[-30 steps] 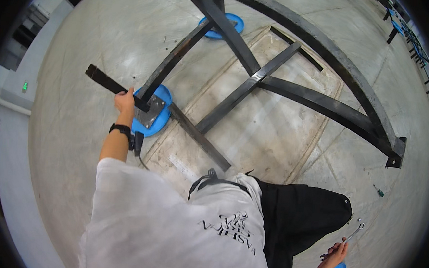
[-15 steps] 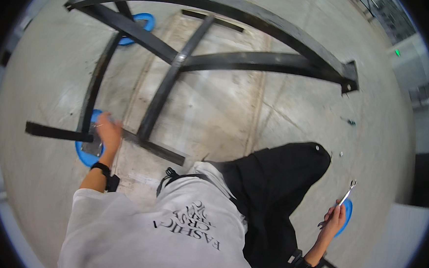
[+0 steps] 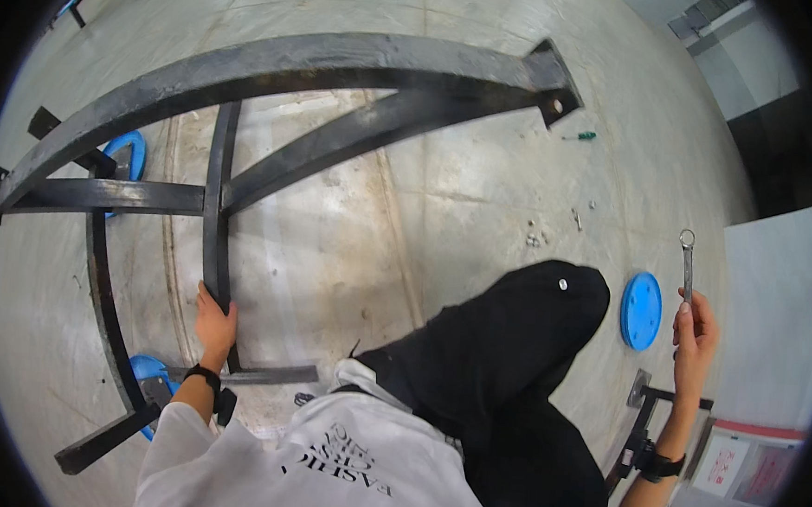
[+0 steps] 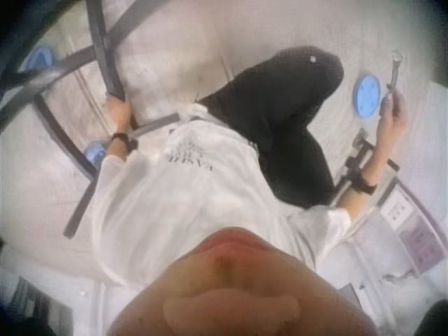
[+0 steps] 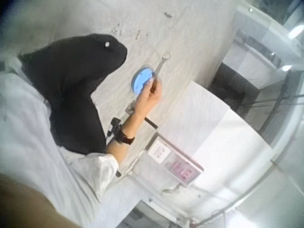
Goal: The person assembles a metal stand structure by placing a base section on blue pads, aligning a support column, and tightening nuts and bolts using a combination wrench.
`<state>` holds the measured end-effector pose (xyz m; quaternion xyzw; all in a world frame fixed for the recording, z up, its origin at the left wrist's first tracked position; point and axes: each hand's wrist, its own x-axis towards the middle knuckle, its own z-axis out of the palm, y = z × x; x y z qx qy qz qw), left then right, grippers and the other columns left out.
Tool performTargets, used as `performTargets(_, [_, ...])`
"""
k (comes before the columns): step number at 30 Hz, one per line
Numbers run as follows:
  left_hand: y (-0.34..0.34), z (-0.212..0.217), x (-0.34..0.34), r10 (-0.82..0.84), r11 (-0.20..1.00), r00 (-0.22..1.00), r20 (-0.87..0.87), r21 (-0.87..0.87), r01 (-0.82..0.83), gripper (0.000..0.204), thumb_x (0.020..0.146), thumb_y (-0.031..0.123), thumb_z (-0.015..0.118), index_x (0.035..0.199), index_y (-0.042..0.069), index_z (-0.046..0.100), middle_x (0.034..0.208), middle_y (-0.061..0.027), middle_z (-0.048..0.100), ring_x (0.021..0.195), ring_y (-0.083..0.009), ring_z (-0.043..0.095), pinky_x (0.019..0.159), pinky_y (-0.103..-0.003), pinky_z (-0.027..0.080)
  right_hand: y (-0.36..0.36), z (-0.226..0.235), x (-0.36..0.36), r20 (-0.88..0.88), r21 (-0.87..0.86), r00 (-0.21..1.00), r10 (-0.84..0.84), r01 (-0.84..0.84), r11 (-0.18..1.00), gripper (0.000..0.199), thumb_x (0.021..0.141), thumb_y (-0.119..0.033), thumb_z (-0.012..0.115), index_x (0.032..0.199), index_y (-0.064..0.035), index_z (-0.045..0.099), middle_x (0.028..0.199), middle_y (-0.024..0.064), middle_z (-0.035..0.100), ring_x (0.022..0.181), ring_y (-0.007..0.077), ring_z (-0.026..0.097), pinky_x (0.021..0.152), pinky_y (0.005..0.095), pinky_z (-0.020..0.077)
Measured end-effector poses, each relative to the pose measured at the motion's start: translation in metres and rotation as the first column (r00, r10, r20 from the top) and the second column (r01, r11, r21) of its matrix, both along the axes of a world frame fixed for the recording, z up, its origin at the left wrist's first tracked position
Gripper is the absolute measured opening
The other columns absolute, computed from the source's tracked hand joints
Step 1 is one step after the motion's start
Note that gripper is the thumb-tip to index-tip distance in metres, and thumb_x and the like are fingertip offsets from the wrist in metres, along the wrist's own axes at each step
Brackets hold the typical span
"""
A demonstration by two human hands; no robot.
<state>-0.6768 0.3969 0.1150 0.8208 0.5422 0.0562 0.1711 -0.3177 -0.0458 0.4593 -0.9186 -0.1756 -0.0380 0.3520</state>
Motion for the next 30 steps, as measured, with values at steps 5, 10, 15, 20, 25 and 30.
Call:
performTargets(5, [0.005, -0.023, -0.004, -0.032, 0.995, 0.999, 0.026, 0.098, 0.029, 0.071, 0.075, 0.023, 0.059, 0.133, 0.001, 0.024, 0.119, -0.0223, 0.044, 0.099, -0.0399, 0.051, 0.079, -0.045, 0.044, 0.085, -0.004, 0.037, 0.091, -0.097, 0.991, 0.1, -0.092, 0.991, 0.022, 0.087, -0.014, 0.051, 0.101, 0.0024, 0.057, 0.07, -0.0031, 0.05, 0.061, 0.004, 0.043, 0.055, 0.0188, 0.0339])
performTargets(10, [0.008, -0.018, -0.01, 0.07, 0.997, 0.997, -0.017, -0.035, -0.07, 0.071, 0.076, 0.024, 0.059, 0.135, 0.004, 0.024, 0.126, -0.021, 0.042, 0.105, -0.0375, 0.05, 0.084, -0.042, 0.043, 0.246, -0.016, 0.021, 0.109, 0.06, 0.886, 0.45, -0.457, 0.887, 0.017, 0.086, -0.011, 0.052, 0.096, 0.0014, 0.059, 0.065, -0.0029, 0.049, 0.059, 0.0039, 0.041, 0.052, 0.0193, 0.0321])
performTargets(15, [0.019, 0.0, 0.011, 0.066, 0.998, 0.997, 0.047, -0.005, -0.066, 0.069, 0.075, 0.025, 0.06, 0.132, 0.002, 0.027, 0.111, -0.0198, 0.049, 0.086, -0.0389, 0.056, 0.07, -0.044, 0.047, 0.345, -0.025, 0.043, 0.022, 0.0, 0.789, 0.614, -0.614, 0.789, 0.018, 0.088, -0.015, 0.051, 0.094, -0.0003, 0.06, 0.063, -0.0032, 0.047, 0.057, 0.003, 0.039, 0.05, 0.0191, 0.0301])
performTargets(20, [0.028, 0.0, 0.002, 0.079, 0.996, 0.995, 0.055, -0.045, -0.077, 0.071, 0.074, 0.025, 0.06, 0.132, 0.004, 0.027, 0.113, -0.0172, 0.048, 0.081, -0.038, 0.057, 0.068, -0.044, 0.047, 0.38, -0.036, 0.051, -0.104, -0.054, 0.851, 0.515, -0.521, 0.852, 0.023, 0.091, -0.02, 0.046, 0.097, -0.0015, 0.059, 0.06, -0.0035, 0.042, 0.048, 0.0026, 0.034, 0.043, 0.0193, 0.0259])
performTargets(25, [0.022, 0.003, 0.011, 0.122, 0.968, 0.988, -0.1, -0.206, -0.14, 0.071, 0.074, 0.025, 0.059, 0.133, 0.005, 0.026, 0.115, -0.016, 0.047, 0.09, -0.0355, 0.055, 0.071, -0.044, 0.048, 0.377, -0.037, 0.047, -0.133, -0.157, 0.846, 0.516, -0.532, 0.832, 0.024, 0.093, -0.019, 0.04, 0.099, -0.0026, 0.057, 0.058, -0.006, 0.035, 0.047, 0.0012, 0.031, 0.043, 0.0189, 0.0234])
performTargets(30, [0.01, 0.001, 0.003, 0.161, 0.963, 0.986, -0.051, -0.209, -0.168, 0.068, 0.072, 0.026, 0.059, 0.13, 0.005, 0.031, 0.115, -0.0139, 0.048, 0.098, -0.0325, 0.052, 0.077, -0.041, 0.048, 0.36, -0.043, 0.062, -0.216, -0.056, 0.831, 0.513, -0.535, 0.843, 0.027, 0.095, -0.021, 0.036, 0.097, 0.0003, 0.052, 0.086, 0.0029, 0.055, 0.046, -0.0001, 0.032, 0.042, 0.0161, 0.0272])
